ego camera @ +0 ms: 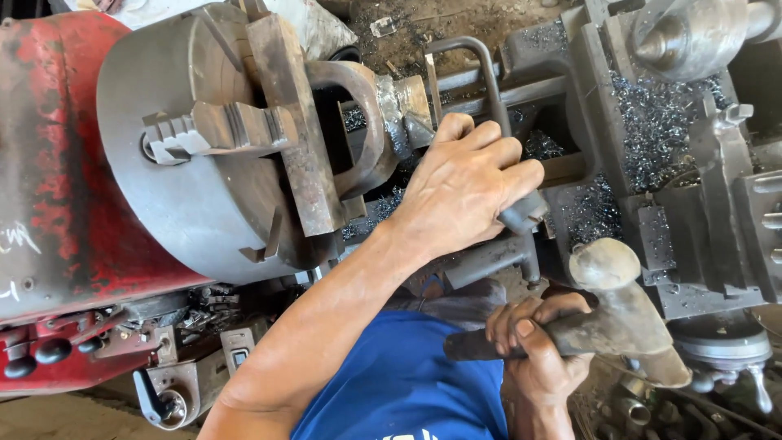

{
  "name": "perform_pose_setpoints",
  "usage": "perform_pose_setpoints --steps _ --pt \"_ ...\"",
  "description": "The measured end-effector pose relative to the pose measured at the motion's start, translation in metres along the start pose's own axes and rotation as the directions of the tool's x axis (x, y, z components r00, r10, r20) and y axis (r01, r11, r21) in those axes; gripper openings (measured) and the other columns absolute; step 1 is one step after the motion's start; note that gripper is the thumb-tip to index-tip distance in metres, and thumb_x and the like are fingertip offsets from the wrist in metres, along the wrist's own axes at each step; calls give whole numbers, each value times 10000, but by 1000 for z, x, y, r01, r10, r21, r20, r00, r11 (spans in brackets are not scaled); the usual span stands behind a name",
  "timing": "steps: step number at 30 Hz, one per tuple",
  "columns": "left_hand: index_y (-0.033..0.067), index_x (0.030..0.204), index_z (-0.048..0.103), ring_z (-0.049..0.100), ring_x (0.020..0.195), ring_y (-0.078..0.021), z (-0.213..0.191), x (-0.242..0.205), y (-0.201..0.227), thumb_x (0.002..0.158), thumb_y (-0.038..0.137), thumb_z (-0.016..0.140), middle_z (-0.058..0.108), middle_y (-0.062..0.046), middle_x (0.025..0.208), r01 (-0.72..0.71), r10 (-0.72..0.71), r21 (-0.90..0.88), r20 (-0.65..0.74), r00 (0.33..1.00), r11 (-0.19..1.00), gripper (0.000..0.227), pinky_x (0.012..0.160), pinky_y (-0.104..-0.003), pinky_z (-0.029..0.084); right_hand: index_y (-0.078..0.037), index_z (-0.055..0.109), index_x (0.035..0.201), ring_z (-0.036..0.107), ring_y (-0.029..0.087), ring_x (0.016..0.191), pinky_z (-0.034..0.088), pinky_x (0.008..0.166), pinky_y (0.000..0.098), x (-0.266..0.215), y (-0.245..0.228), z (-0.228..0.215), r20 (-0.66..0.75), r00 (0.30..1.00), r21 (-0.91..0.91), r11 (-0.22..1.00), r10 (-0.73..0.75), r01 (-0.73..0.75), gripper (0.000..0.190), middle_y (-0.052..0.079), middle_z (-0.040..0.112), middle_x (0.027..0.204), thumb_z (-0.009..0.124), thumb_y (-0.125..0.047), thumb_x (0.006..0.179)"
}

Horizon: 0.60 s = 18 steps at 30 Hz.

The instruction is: The person uses a hammer to repeatedly strike a metal chisel held against a cylindrical metal part mounted in a lathe. The action is continuous throughout the clip, with the person adjusting the chisel position occasionally.

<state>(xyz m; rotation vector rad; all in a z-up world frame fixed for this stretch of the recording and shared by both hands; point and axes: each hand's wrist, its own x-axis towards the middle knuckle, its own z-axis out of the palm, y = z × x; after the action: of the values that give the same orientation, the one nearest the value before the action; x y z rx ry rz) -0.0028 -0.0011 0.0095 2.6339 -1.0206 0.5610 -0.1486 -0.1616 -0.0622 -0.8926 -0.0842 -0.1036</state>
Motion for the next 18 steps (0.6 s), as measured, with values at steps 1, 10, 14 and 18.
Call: perform_pose_setpoints --steps 1,10,14,18 --pt "155 874 576 508 802 -229 -2 1 0 608 106 915 520 -3 767 -8 8 5 -60 998 1000 434 832 -410 373 -153 477 986 458 155 426 466 461 345 1 -3 1 16 1000 -10 1000 -8 9 197 49 431 623 610 -41 896" --pt "101 961 522 522 818 -221 7 4 3 1010 388 671 537 -56 880 115 -127 -59 -286 950 992 328 875 -418 392 -138 474 972 460 158 401 475 437 336 9 -12 -1 43 998 -58 998 -36 39 183 55 465 618 622 -56 902" --pt "153 1137 535 558 987 -278 4 0 5 447 55 967 538 -43 1061 153 -160 -49 -194 968 987 820 937 -452 363 -135 489 984 463 160 407 489 450 345 9 -14 -4 35 999 -46 998 -34 35 185 64 464 624 618 -37 894" --pt "154 1056 583 552 974 -251 11 1 8 776 -57 869 536 -56 1008 142 -162 -82 -342 926 986 452 961 -453 354 -143 480 976 453 162 404 474 442 348 13 -16 -3 21 999 -67 997 -27 28 186 65 467 619 605 -41 883"
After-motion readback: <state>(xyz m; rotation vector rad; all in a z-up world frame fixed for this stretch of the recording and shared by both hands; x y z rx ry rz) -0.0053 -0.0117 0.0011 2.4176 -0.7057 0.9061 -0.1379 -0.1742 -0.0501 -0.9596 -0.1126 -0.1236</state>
